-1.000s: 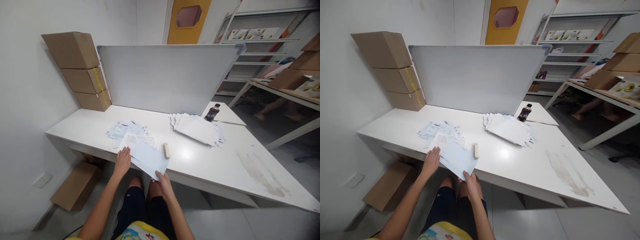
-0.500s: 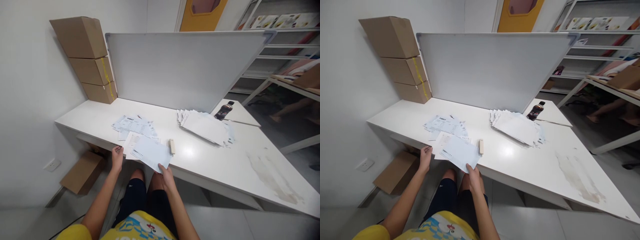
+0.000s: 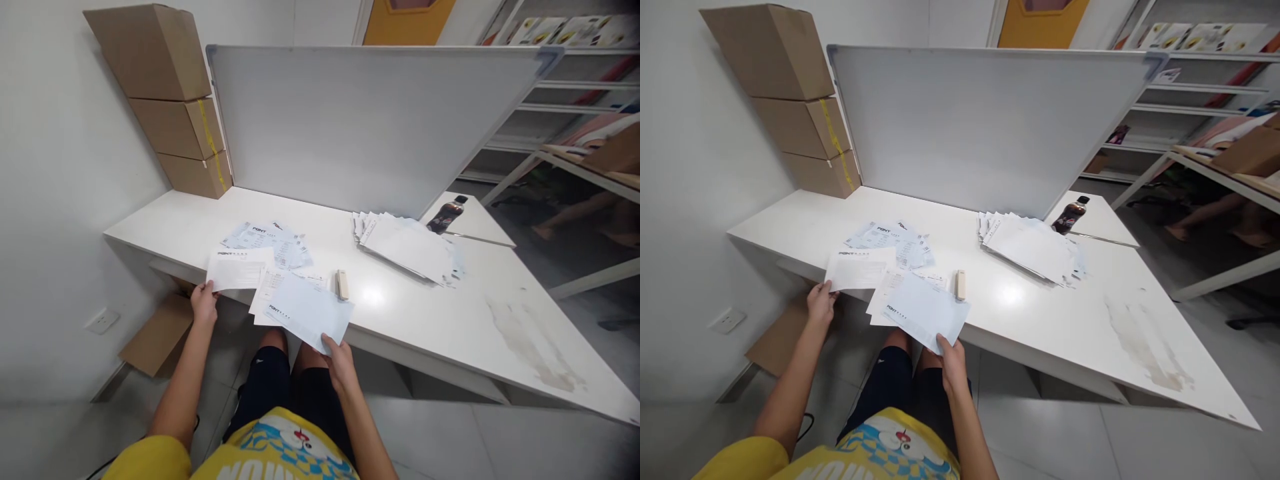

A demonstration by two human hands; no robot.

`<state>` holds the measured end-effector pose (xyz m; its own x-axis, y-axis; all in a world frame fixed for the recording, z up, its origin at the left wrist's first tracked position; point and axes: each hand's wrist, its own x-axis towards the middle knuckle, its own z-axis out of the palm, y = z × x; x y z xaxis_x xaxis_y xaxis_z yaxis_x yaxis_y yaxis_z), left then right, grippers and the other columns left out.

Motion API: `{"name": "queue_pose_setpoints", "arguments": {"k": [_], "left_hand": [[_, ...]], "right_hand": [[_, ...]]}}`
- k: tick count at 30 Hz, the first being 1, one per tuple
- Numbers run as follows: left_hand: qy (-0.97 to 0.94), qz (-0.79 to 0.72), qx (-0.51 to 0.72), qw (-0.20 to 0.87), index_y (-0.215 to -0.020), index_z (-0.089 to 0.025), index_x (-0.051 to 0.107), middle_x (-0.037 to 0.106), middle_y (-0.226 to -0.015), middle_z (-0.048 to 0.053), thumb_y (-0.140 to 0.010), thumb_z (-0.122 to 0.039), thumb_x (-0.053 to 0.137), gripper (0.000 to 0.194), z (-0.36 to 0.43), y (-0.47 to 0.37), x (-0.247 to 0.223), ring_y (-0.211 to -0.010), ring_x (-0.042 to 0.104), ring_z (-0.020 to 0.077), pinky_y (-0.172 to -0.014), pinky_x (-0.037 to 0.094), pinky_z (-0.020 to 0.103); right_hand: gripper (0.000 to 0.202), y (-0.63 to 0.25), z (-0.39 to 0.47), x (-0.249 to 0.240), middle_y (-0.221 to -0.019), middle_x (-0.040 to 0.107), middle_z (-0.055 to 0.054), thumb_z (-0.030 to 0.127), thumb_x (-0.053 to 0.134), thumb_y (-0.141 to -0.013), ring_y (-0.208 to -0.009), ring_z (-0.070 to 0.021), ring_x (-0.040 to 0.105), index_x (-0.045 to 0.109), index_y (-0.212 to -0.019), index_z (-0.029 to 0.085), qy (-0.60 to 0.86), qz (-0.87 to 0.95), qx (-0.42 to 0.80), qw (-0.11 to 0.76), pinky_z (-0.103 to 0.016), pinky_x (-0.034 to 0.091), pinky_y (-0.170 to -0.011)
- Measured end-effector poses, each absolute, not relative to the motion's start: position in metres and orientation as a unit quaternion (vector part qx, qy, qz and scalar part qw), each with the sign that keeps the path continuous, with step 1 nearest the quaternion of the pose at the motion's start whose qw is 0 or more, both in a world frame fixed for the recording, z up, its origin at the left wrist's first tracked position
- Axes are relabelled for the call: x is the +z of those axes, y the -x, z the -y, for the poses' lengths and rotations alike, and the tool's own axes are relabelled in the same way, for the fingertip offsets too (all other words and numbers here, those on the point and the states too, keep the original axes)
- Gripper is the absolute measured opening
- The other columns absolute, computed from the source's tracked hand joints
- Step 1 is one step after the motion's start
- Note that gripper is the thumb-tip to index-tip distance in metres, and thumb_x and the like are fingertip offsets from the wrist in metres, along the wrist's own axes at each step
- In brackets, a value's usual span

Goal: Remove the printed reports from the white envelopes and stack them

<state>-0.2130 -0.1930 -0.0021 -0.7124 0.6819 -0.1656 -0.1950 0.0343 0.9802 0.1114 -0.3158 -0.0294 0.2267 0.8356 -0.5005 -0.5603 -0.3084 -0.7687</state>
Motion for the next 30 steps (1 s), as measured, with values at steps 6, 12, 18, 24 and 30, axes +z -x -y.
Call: {"name": "queue_pose_setpoints", "arguments": {"k": [6,12,18,24,30], "left_hand": [[-0.206,-0.616,0.698,0.302,-0.111,-0.021,0.046,0.062,-0.104,0.007,-0.08,-0.021,0.058,0.033,0.168,0.226,0.016,-0.095,0.064,0.0153,-0.082,0.054,0.032],[-0.326,-0.713,0.614,0.089,-0.142,-0.017,0.023,0.025,-0.149,0.021,-0.078,-0.023,0.062,0.075,0.193,0.172,0.016,-0.135,0.036,0.0237,-0.11,0.034,0.038],[-0.422,-0.64,0.492,0.411,-0.103,-0.017,0.063,0.065,-0.108,0.013,-0.077,-0.043,0.06,0.037,0.259,0.131,-0.018,-0.103,0.061,0.0282,-0.088,0.05,0.041],[-0.479,-0.569,0.446,0.499,-0.079,-0.018,0.069,0.069,-0.075,0.005,-0.068,-0.047,0.069,0.031,0.269,0.14,-0.003,-0.073,0.064,0.0219,-0.068,0.05,0.031],[-0.459,-0.568,0.5,0.465,-0.074,-0.017,0.064,0.064,-0.068,0.002,-0.065,-0.048,0.072,0.034,0.251,0.15,0.017,-0.063,0.058,0.0169,-0.057,0.046,0.025]], "right_hand": [[0.058,-0.104,0.345,-0.027,-0.105,0.072,-0.009,0.04,0.082,-0.058,-0.09,-0.0279,0.067,0.064,-0.109,0.017,0.517,0.128,0.634,0.56,-0.034,0.057,-0.064],[0.067,-0.099,0.358,-0.025,-0.119,0.067,-0.006,0.041,0.08,-0.063,-0.104,-0.029,0.064,0.058,-0.123,0.024,0.488,0.134,0.639,0.579,-0.035,0.058,-0.071],[0.07,-0.108,0.358,-0.026,-0.118,0.067,-0.008,0.039,0.08,-0.064,-0.103,-0.029,0.065,0.055,-0.127,0.021,0.476,0.13,0.654,0.573,-0.037,0.058,-0.074],[0.066,-0.11,0.357,-0.027,-0.116,0.068,-0.007,0.038,0.081,-0.063,-0.101,-0.0286,0.065,0.057,-0.122,0.02,0.482,0.123,0.66,0.563,-0.037,0.058,-0.074],[0.054,-0.097,0.354,-0.016,-0.114,0.07,-0.007,0.041,0.079,-0.063,-0.1,-0.0285,0.066,0.063,-0.111,0.02,0.473,0.173,0.644,0.576,-0.035,0.058,-0.074]]}}
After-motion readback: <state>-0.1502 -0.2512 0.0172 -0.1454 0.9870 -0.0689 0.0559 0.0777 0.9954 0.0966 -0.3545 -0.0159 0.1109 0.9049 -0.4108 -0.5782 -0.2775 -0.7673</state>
